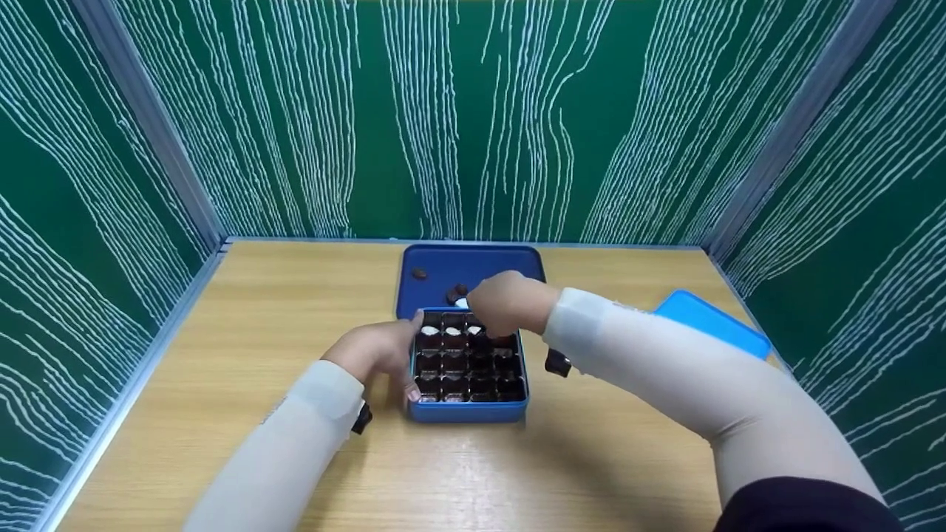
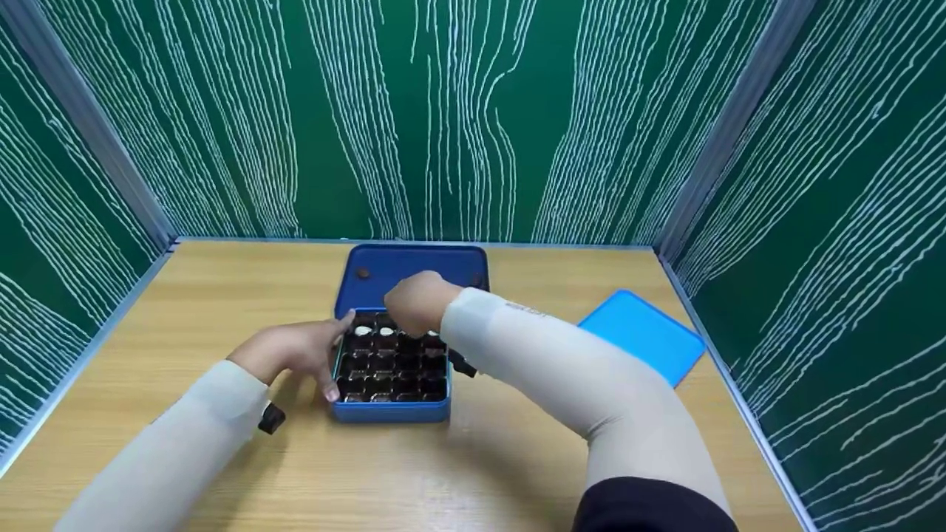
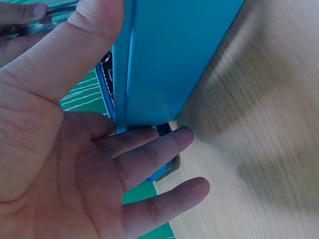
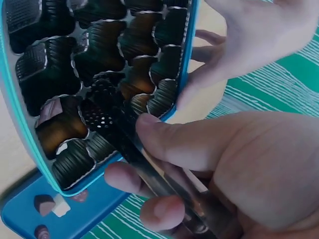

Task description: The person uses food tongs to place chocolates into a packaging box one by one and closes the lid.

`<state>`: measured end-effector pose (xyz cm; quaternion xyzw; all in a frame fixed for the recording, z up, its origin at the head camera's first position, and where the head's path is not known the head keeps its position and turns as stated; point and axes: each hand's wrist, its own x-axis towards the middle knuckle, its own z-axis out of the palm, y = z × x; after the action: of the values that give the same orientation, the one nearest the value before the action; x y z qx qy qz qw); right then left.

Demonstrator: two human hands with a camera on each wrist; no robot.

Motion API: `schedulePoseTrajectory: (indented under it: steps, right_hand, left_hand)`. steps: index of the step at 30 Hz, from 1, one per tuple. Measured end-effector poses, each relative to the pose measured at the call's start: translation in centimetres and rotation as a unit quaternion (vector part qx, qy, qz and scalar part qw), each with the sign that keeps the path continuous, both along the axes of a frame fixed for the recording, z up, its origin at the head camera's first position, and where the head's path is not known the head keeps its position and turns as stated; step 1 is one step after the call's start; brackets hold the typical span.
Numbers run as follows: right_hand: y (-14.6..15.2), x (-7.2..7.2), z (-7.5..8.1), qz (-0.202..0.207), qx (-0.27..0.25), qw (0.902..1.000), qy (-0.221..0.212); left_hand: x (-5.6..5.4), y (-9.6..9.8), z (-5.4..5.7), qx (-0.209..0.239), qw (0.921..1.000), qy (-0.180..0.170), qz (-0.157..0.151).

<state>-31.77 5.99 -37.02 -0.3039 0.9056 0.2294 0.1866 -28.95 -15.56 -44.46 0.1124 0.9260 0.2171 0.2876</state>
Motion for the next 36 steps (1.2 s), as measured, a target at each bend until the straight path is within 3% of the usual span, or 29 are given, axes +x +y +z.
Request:
schedulePoseTrajectory:
  steps: [3,8,12,16,19,23,26,29,32,36]
  right_hand:
    - [0.3,0.3,0.4,-0.003,-0.012,0.9999,-0.003]
    - [1.4,0.5,2.6,-0.002,-0.053,0.9986,-0.01]
    - [2.5,-0.6,4.2,-0.01,-0.077,0.9963,-0.036]
    - [3.5,-2.3,4.5,-0.044,-0.152,0.986,-0.053]
    - [3.8,-3.6,3.4,-0.093,-0.221,0.9701,-0.041]
    - [2.9,-5.8,0.8,-0.158,-0.293,0.943,-0.014]
    - [1.6,-7.2,-1.2,-0.195,-0.333,0.9226,-0.012]
    - [0.0,-8.2,-2.7,-0.216,-0.358,0.9083,-0.016]
    - [-1.6,-8.8,-3.9,-0.219,-0.364,0.9052,-0.01]
    - [-3.4,-9.8,-5.4,-0.213,-0.356,0.9097,0.017]
  left_hand:
    - [-0.1,0.0,-0.1,-0.005,1.0,0.002,-0.004]
    - [-0.1,0.0,-0.1,-0.004,1.0,0.001,0.002]
    - [0.0,0.0,-0.1,-0.002,0.9999,-0.005,0.012]
    - [0.0,0.0,0.0,-0.005,1.0,0.004,-0.004]
    - [0.0,0.0,0.0,-0.003,0.9999,0.007,-0.011]
    - [0.0,0.0,0.1,-0.009,1.0,0.001,-0.003]
    - [0.0,-0.1,0.0,-0.02,0.9998,0.002,-0.002]
    - [0.0,-0.1,0.0,-0.024,0.9997,0.007,-0.002]
    - [-0.1,0.0,-0.1,-0.023,0.9997,0.008,0.001]
    - [-0.2,0.1,-0.2,-0.023,0.9997,0.011,0.0]
